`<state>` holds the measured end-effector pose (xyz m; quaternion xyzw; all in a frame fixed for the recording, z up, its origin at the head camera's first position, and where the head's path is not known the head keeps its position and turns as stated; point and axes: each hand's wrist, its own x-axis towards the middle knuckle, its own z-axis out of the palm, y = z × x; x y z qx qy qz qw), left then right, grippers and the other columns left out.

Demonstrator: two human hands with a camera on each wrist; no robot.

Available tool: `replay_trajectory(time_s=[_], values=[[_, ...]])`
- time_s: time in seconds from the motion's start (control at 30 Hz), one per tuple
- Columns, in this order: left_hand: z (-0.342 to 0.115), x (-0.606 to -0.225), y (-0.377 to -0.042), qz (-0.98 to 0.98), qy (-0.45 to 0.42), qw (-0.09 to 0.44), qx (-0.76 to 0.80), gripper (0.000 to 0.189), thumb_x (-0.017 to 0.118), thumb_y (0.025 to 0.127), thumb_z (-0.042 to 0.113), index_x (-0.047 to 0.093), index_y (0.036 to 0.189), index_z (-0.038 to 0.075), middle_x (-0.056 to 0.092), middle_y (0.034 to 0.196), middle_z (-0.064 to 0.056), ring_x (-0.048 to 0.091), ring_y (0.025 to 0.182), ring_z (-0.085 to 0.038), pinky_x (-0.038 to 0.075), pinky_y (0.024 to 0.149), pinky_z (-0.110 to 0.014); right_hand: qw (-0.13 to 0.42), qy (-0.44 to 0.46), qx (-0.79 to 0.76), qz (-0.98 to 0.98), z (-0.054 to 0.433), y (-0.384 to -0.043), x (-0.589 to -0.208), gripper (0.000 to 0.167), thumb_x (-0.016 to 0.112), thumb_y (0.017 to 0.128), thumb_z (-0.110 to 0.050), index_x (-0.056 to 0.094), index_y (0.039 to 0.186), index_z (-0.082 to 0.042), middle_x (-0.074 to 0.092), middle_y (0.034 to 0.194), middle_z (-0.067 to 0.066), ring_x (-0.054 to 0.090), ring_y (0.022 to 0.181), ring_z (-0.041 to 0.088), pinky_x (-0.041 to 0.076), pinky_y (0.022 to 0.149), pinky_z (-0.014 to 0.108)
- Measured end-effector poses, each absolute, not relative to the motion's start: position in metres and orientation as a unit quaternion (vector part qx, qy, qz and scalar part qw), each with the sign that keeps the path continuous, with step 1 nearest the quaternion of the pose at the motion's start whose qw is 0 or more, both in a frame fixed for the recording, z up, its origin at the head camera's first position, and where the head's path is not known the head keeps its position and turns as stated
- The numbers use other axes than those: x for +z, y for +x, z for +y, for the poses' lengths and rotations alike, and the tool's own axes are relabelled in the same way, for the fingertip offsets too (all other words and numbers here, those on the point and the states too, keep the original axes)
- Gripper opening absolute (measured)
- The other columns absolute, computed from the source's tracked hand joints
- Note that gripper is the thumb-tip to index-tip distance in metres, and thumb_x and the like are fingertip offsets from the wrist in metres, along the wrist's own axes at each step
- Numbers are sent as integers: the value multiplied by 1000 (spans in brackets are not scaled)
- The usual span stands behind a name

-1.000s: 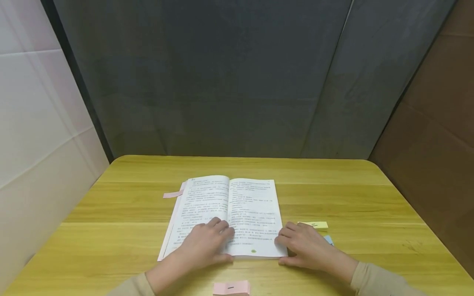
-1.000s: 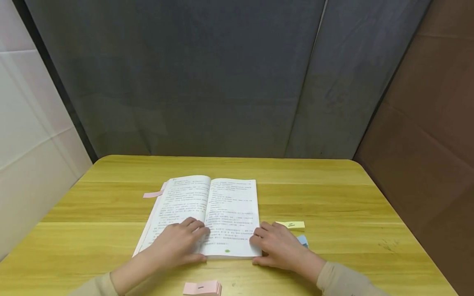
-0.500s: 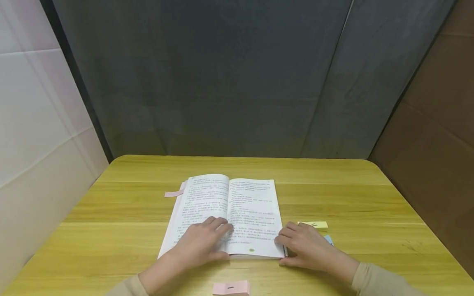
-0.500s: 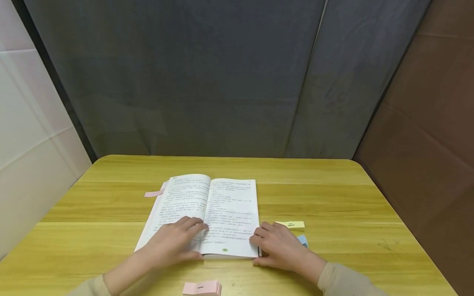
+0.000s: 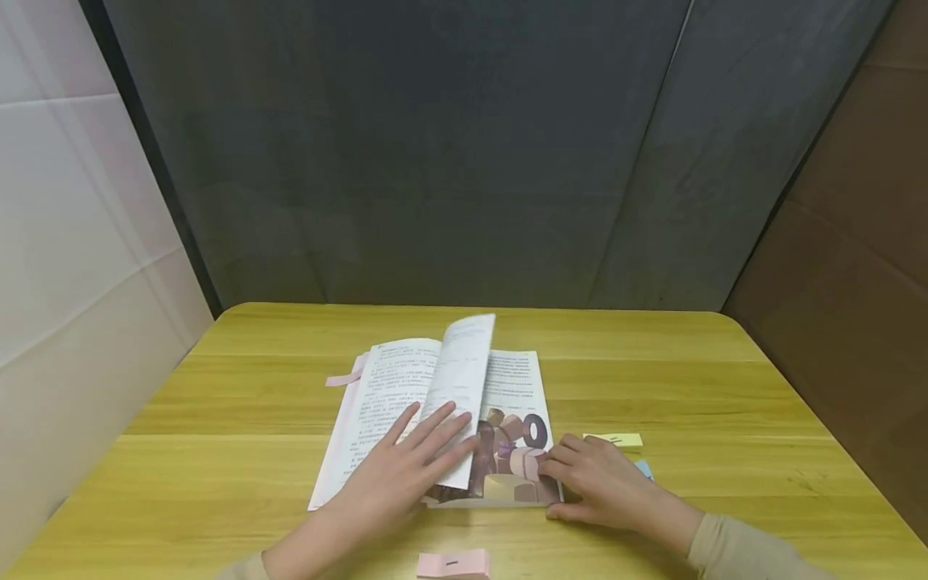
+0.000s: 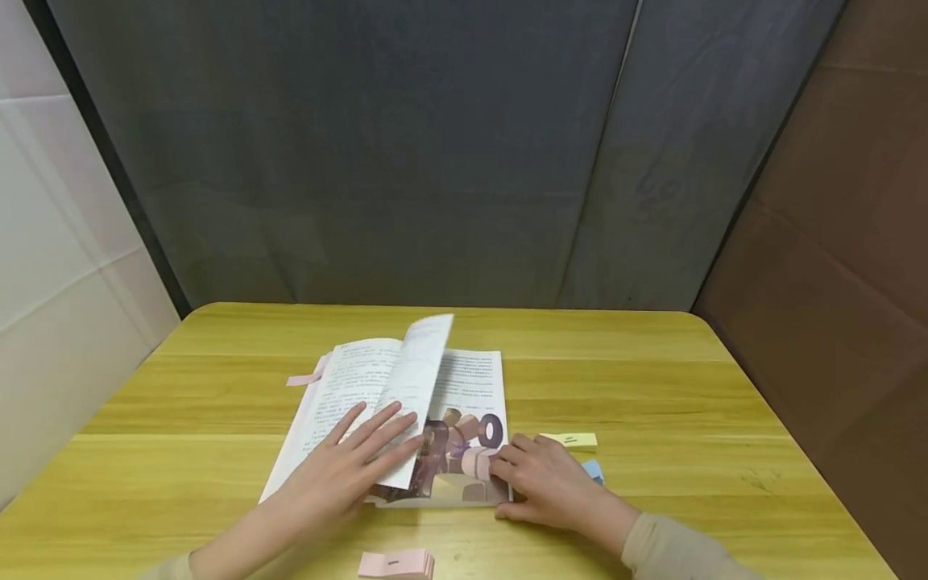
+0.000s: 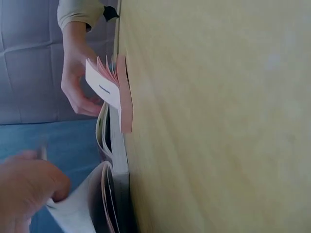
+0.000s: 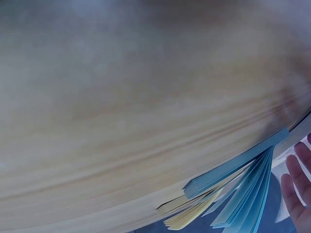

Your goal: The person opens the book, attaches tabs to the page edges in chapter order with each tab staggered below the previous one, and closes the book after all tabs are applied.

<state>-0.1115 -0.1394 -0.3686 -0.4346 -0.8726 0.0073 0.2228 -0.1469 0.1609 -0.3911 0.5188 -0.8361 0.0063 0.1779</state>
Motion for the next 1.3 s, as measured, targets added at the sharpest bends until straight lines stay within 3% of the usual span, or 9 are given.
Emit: replay_trajectory(time_s=[0.13,0.23,0.37,0.47,0.53,0.67,0.77,0.97,1.3], values=[[-144,-371,-113,-885,-410,217,49,80,72,58,12,41,131,12,28,140,-10,13,130,-27,5,99,-53,178,519,5,-836,161,-147,-391,44,59,73,-54,62,96,-17,55,93,-6,48,83,10,45,63,29],[-146,-375,-114,-895,-391,204,68,67,72,60,17,50,124,12,40,132,-10,27,125,-27,8,99,-54,177,520,7,-836,161,-147,-391,43,60,73,-54,61,95,-17,55,92,-6,48,83,11,45,63,30],[-145,-379,-113,-904,-384,182,49,46,67,69,21,58,113,13,55,115,-7,48,109,-24,28,95,-47,178,521,7,-835,161,-147,-392,42,59,74,-53,61,94,-17,55,92,-6,48,83,10,45,63,29],[-141,-381,-114,-904,-386,180,14,33,60,77,26,62,107,13,58,104,-4,53,98,-21,44,80,-38,178,520,5,-835,162,-147,-392,42,59,74,-53,61,94,-17,55,93,-6,48,83,11,45,63,30],[-136,-382,-115,-903,-390,182,-3,34,58,79,35,62,104,12,57,96,-1,53,92,-19,47,69,-32,177,520,4,-836,162,-148,-391,41,59,74,-53,61,94,-17,55,93,-6,48,83,10,45,63,30],[-128,-382,-117,-905,-391,168,0,52,51,76,58,60,99,13,50,83,2,48,77,-14,42,54,-26,177,519,3,-836,162,-148,-391,41,59,74,-53,61,95,-17,55,92,-6,48,82,10,45,63,30],[-124,-382,-120,-909,-385,161,13,56,52,72,64,57,94,13,47,79,3,45,72,-13,37,49,-23,179,520,1,-835,161,-148,-390,42,59,74,-53,61,95,-17,55,91,-6,48,82,10,45,62,29],[-125,-382,-124,-910,-381,162,-4,53,60,65,62,56,89,14,45,75,6,44,68,-12,35,45,-21,182,519,-1,-835,161,-148,-390,45,59,73,-54,61,97,-16,56,91,-6,48,82,11,45,63,29],[-131,-379,-126,-914,-376,144,-58,57,64,63,59,57,98,14,46,81,7,44,72,-10,36,48,-20,175,516,2,-839,162,-148,-389,53,57,72,-59,61,104,-16,55,91,-6,48,82,10,45,62,31]])
